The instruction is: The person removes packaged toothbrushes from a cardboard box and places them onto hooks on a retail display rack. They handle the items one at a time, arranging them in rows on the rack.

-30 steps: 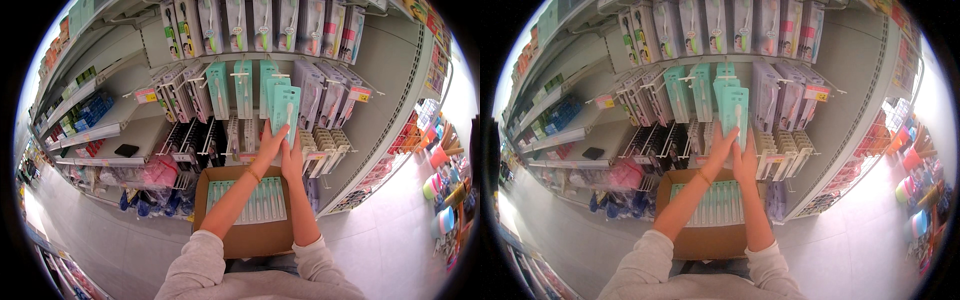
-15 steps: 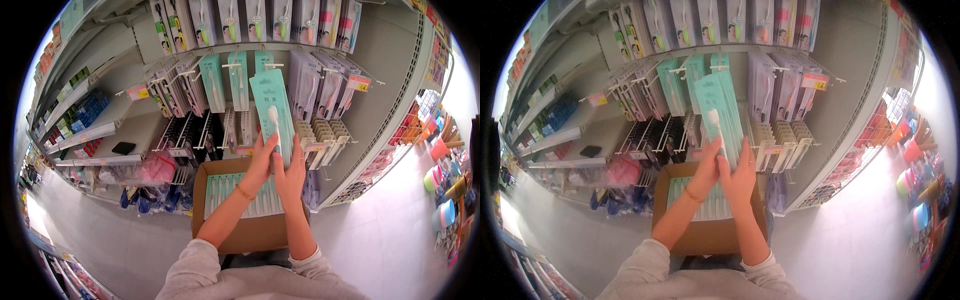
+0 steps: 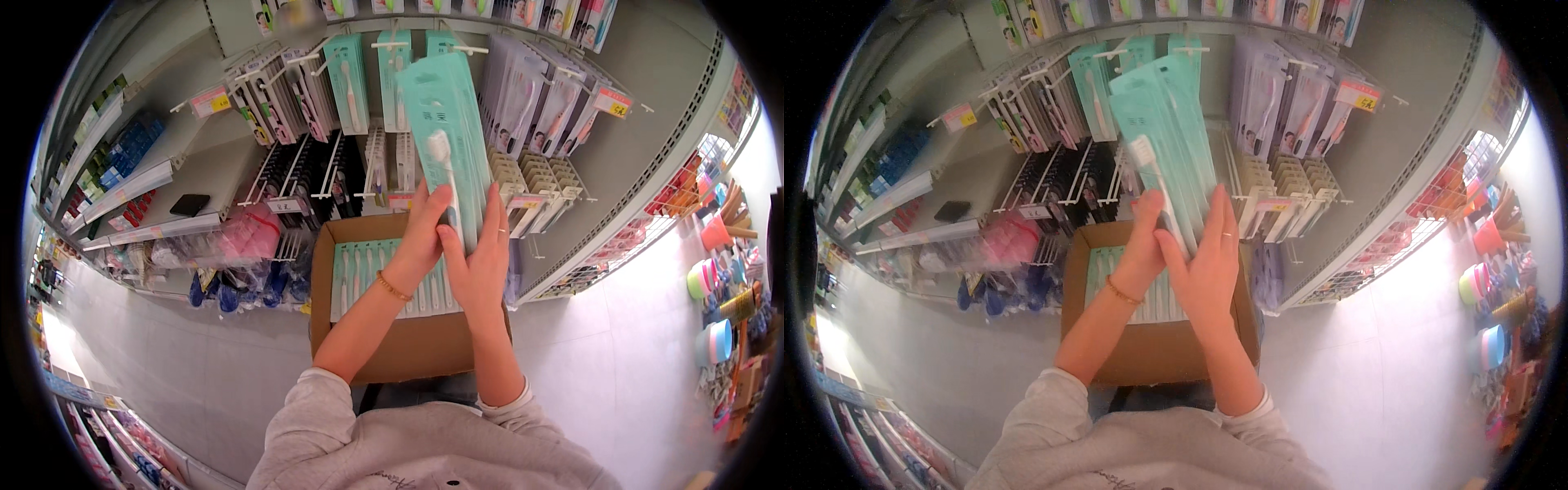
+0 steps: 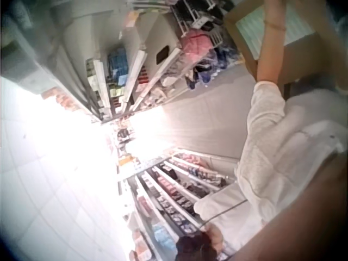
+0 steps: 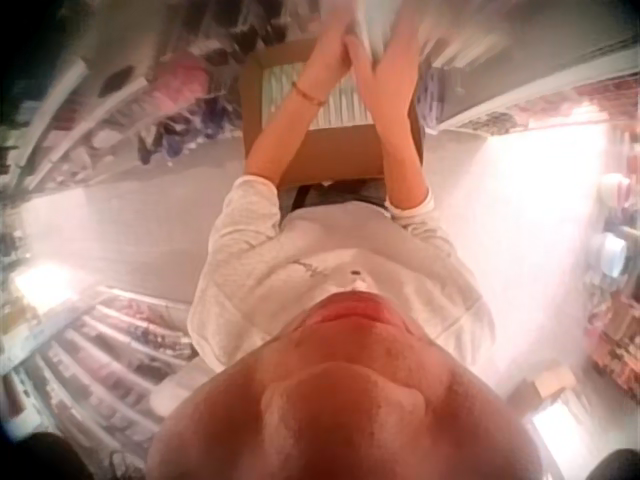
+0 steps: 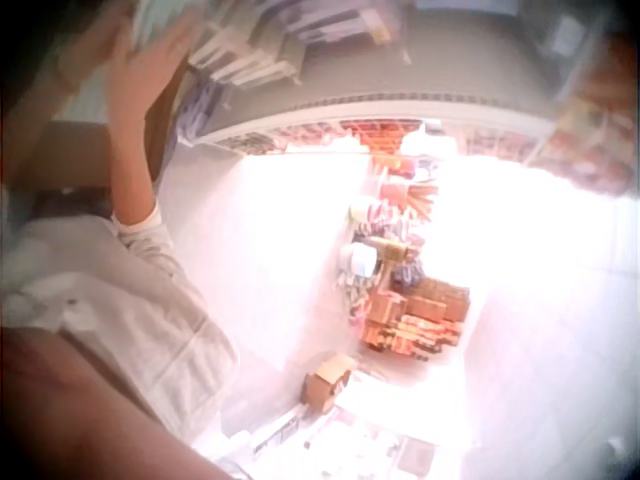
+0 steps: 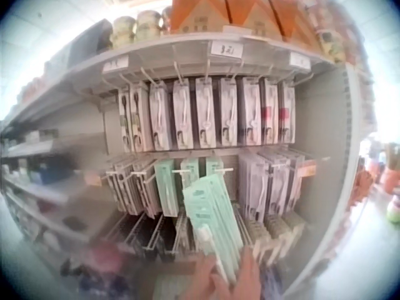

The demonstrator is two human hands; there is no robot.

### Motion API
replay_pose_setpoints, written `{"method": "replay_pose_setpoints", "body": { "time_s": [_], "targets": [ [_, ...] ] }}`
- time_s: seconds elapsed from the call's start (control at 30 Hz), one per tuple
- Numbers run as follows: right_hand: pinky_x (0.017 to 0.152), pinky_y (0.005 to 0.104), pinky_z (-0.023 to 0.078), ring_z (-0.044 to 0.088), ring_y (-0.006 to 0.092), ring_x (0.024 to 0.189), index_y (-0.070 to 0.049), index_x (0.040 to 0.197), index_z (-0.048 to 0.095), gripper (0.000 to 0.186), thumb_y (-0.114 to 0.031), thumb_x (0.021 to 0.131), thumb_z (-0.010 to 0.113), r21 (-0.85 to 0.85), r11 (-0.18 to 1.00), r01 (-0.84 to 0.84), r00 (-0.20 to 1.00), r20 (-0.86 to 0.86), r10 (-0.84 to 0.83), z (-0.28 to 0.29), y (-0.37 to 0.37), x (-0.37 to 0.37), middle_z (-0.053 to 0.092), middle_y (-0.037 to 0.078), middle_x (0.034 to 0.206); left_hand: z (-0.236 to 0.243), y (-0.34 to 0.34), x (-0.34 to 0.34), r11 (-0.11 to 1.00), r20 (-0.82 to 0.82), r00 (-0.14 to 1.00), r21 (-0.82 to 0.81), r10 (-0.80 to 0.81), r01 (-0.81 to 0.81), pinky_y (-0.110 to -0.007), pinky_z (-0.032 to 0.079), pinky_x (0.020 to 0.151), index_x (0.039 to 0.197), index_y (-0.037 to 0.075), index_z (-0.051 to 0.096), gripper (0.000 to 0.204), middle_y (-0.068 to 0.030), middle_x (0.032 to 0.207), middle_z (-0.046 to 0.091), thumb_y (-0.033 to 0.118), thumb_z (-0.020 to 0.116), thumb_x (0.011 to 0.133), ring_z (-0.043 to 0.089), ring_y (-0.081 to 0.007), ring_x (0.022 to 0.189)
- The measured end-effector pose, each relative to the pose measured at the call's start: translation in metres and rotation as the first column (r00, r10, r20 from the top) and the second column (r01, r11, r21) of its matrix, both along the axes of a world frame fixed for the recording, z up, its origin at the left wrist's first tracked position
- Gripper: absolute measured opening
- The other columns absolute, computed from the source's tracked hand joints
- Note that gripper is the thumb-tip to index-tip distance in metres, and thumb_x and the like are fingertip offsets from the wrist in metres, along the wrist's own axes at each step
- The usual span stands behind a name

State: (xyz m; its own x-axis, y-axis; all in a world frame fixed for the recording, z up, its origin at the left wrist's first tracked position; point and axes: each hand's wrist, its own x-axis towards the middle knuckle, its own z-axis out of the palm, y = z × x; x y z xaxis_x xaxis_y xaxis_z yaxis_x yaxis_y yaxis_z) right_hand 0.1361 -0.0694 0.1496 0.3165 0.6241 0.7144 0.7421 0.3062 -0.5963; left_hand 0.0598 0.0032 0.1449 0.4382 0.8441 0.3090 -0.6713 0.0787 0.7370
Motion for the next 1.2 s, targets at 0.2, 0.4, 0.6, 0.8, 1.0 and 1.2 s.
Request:
{"method": "replay_pose_setpoints", "body": {
  "time_s": [0.2,0.4,0.6,0.8,1.0,1.2],
  "targets": [
    [0.094,0.0428,0.041,0.047,0.0426,0.115,0.008,0.134,0.035,0.074,-0.038,0.083,0.063,-0.209,0.954,-0.213,0.969,0.079,0.233,-0.017,-0.019,-0.002,0.044,0.028,0.13,-0.048,-0.033,-0.034,0.99,0.095,0.995,-0.137,-0.016,0.029,-0.041,0.037,0.103,0.14,0.007,0.029,0.074,-0.0124,0.136,0.042,0.06,0.04,0.09,0.044,-0.0264,0.122],
    [0.06,0.0418,0.047,0.06,0.0358,0.063,0.0,0.107,0.059,0.04,-0.032,0.084,0.062,-0.577,0.751,-0.32,0.947,-0.188,0.26,-0.071,-0.046,-0.013,0.062,0.022,0.076,-0.118,-0.095,-0.071,0.828,0.046,0.986,-0.55,0.158,-0.107,-0.044,0.036,0.103,0.141,0.009,0.027,0.066,-0.0117,0.137,0.04,0.053,0.039,0.094,0.041,-0.028,0.124],
    [0.06,0.0379,0.046,0.057,0.0313,0.062,0.001,0.098,0.06,0.033,-0.026,0.08,0.067,-0.685,0.659,-0.311,0.946,-0.293,0.141,-0.131,-0.038,0.017,0.062,0.02,0.076,-0.165,-0.126,-0.104,0.71,0.07,0.974,-0.696,0.216,-0.108,-0.041,0.04,0.1,0.135,0.004,0.035,0.054,-0.0141,0.131,0.048,0.04,0.045,0.095,0.048,-0.026,0.118],
    [0.072,0.0455,0.049,0.062,0.0411,0.085,0.003,0.112,0.051,0.048,-0.022,0.076,0.069,-0.686,0.727,0.032,0.999,0.044,-0.002,-0.204,0.003,0.081,0.063,0.025,0.084,-0.177,-0.134,-0.11,0.708,0.083,0.992,-0.706,0.092,-0.006,-0.042,0.044,0.095,0.133,0.0,0.036,0.056,-0.0213,0.122,0.054,0.038,0.048,0.093,0.054,-0.0281,0.112],
    [0.071,0.0467,0.053,0.063,0.0412,0.083,0.002,0.129,0.038,0.052,-0.011,0.082,0.057,-0.812,0.487,0.322,0.937,0.348,-0.04,-0.24,0.016,0.08,0.061,0.026,0.093,-0.177,-0.141,-0.109,0.789,0.001,0.996,-0.61,-0.091,0.073,-0.043,0.039,0.1,0.136,-0.002,0.032,0.065,-0.0242,0.128,0.049,0.042,0.049,0.091,0.05,-0.0326,0.117],
    [0.07,0.0448,0.054,0.064,0.0408,0.081,0.001,0.137,0.027,0.057,-0.003,0.084,0.048,-0.743,0.56,0.367,0.908,0.417,-0.042,-0.249,0.012,0.068,0.055,0.024,0.104,-0.181,-0.144,-0.111,0.783,-0.064,0.995,-0.622,-0.072,0.017,-0.044,0.041,0.099,0.135,-0.003,0.033,0.063,-0.0247,0.127,0.05,0.041,0.048,0.092,0.051,-0.0329,0.116]
  ]
}}
